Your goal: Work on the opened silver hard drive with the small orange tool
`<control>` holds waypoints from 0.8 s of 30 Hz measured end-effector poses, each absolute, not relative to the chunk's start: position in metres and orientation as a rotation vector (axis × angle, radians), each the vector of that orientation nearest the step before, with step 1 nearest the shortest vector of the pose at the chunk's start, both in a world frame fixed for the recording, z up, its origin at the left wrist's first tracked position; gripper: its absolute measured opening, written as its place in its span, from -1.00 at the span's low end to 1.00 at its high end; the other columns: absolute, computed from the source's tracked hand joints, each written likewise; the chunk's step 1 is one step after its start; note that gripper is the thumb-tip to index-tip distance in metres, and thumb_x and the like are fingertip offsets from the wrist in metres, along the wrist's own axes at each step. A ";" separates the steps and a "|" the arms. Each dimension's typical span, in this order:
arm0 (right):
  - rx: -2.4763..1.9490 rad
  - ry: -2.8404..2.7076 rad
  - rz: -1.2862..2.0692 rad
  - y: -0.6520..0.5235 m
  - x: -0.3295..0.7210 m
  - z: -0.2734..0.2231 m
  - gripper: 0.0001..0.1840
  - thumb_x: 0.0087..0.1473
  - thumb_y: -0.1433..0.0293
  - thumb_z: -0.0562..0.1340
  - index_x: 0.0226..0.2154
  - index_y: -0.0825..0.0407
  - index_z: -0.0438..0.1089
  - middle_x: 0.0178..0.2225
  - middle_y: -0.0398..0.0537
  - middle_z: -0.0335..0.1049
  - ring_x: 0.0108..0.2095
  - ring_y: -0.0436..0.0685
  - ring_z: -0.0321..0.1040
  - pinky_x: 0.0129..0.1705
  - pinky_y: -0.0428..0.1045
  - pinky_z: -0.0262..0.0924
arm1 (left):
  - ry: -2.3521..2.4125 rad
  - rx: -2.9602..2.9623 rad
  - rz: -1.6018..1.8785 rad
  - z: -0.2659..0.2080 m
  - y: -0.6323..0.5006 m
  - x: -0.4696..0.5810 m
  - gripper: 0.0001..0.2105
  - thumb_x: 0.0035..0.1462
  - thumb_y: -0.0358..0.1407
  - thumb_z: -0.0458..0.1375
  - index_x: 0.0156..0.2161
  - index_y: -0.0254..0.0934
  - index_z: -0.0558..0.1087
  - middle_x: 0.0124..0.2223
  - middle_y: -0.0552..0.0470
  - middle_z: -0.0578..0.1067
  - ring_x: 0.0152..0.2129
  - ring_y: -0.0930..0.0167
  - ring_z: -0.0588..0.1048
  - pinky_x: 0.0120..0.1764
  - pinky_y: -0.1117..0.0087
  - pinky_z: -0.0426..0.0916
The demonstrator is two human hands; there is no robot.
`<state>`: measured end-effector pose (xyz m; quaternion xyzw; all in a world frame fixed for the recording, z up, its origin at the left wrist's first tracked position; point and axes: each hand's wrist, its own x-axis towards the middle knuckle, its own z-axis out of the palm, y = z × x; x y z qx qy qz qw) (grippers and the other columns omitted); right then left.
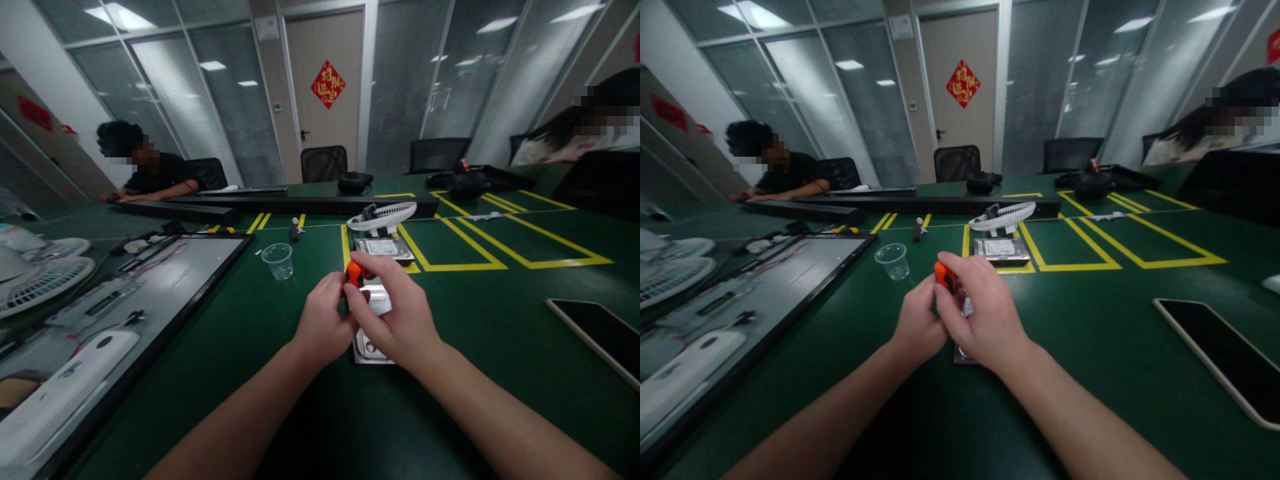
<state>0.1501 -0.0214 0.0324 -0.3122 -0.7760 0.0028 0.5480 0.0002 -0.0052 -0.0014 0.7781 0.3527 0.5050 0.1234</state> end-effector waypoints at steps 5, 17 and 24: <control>-0.737 -1.805 -0.014 -0.020 0.149 0.031 -0.60 0.24 0.42 0.30 0.11 -0.04 0.32 -0.12 -0.01 0.48 -0.13 0.17 0.46 -0.07 0.12 0.43 | 1.025 2.260 1.471 -0.001 -0.006 0.000 -0.93 0.30 -0.32 0.19 -0.14 -0.27 0.44 -0.19 -0.06 0.54 -0.25 0.29 0.53 -0.18 0.28 0.41; -0.678 -1.879 0.063 -0.023 0.151 0.034 -0.48 0.29 0.47 0.18 0.27 -0.05 0.26 -0.04 0.02 0.49 -0.10 0.17 0.41 -0.01 0.17 0.40 | 0.944 2.242 1.447 -0.003 -0.005 -0.002 -0.87 0.32 -0.35 0.15 -0.05 -0.25 0.44 -0.12 -0.08 0.56 -0.20 0.28 0.55 -0.13 0.26 0.43; -0.723 -1.847 0.030 -0.023 0.150 0.033 -0.55 0.27 0.45 0.22 0.19 -0.04 0.29 -0.08 0.02 0.48 -0.11 0.18 0.44 -0.04 0.16 0.42 | 1.013 2.260 1.467 -0.001 -0.005 -0.001 -0.92 0.30 -0.33 0.19 -0.13 -0.24 0.44 -0.18 -0.06 0.55 -0.25 0.29 0.53 -0.19 0.28 0.40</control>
